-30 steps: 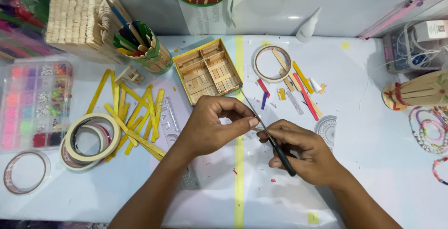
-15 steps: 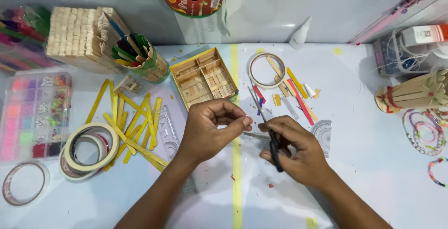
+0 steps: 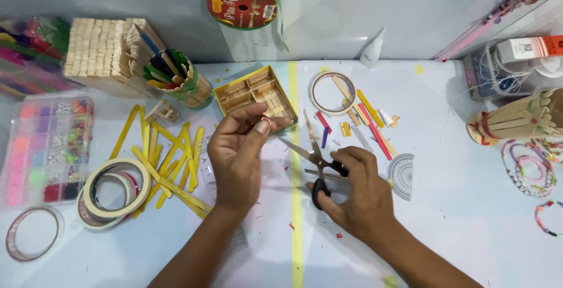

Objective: Applying colorful decorative strips to a small wooden box using double-sided tape, scissors, and a utility knife.

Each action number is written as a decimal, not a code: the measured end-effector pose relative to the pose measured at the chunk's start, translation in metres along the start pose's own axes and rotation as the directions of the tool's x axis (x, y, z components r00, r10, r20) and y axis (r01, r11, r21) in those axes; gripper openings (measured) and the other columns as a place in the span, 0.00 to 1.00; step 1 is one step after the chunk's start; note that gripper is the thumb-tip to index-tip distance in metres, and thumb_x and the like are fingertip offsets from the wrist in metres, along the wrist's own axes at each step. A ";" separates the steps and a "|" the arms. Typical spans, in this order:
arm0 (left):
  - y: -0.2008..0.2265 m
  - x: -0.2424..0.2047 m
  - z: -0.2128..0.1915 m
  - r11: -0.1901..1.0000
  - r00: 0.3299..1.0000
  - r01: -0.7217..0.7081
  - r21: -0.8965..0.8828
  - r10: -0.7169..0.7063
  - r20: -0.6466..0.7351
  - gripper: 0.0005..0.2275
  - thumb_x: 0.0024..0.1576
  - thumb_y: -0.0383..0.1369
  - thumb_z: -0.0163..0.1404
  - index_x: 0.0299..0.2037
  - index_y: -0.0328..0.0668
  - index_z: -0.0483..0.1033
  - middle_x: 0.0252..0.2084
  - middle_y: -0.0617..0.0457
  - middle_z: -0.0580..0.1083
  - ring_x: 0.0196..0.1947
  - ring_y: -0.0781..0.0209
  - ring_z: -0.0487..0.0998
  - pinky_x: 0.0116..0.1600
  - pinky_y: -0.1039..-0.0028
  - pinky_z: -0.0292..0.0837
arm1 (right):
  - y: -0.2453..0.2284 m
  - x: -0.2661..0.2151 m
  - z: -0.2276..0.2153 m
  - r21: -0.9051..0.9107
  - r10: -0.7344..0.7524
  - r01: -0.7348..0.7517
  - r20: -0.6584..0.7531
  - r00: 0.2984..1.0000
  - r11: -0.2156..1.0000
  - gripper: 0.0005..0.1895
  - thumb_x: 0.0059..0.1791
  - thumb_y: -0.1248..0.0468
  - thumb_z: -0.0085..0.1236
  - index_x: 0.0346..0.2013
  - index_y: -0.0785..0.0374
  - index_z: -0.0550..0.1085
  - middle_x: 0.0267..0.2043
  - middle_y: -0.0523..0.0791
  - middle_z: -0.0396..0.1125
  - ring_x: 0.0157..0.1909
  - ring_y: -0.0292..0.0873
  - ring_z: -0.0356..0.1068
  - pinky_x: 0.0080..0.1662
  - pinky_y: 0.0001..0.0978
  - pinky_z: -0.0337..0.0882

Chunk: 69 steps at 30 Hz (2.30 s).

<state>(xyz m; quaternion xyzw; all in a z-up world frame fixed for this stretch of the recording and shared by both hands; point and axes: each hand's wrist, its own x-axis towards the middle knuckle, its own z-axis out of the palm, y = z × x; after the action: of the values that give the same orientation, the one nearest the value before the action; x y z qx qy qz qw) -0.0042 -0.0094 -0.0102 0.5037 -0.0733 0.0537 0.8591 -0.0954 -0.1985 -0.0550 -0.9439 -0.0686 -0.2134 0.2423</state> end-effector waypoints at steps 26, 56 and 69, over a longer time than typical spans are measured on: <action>-0.010 -0.012 -0.007 0.889 0.937 0.312 -0.336 -0.229 0.262 0.14 0.54 0.24 0.51 0.51 0.28 0.74 0.32 0.49 0.74 0.18 0.73 0.53 0.22 0.84 0.45 | -0.030 -0.013 0.016 0.088 0.311 -0.402 0.493 0.812 0.911 0.28 0.42 0.47 0.70 0.47 0.51 0.64 0.31 0.36 0.67 0.26 0.39 0.68 0.31 0.35 0.71; -0.010 0.007 -0.030 0.911 0.911 0.210 -0.356 -0.050 0.409 0.18 0.49 0.27 0.55 0.46 0.19 0.72 0.24 0.41 0.71 0.20 0.72 0.64 0.21 0.86 0.56 | -0.030 0.066 0.015 0.737 -0.041 -0.176 0.267 0.963 0.653 0.05 0.50 0.71 0.59 0.36 0.65 0.82 0.23 0.47 0.71 0.23 0.38 0.68 0.28 0.29 0.71; -0.011 0.013 -0.041 0.902 0.927 0.198 -0.383 -0.045 0.373 0.16 0.50 0.25 0.53 0.48 0.22 0.71 0.26 0.43 0.69 0.24 0.71 0.65 0.23 0.86 0.56 | 0.013 0.080 -0.018 0.798 0.200 -0.335 0.270 0.942 0.501 0.08 0.47 0.81 0.58 0.40 0.78 0.79 0.32 0.55 0.75 0.32 0.43 0.77 0.37 0.33 0.82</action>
<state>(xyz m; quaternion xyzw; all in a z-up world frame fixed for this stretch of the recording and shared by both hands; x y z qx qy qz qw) 0.0130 0.0211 -0.0372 0.3154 -0.2052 -0.1094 0.9200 -0.0271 -0.2167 -0.0118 -0.7257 -0.0315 -0.0468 0.6857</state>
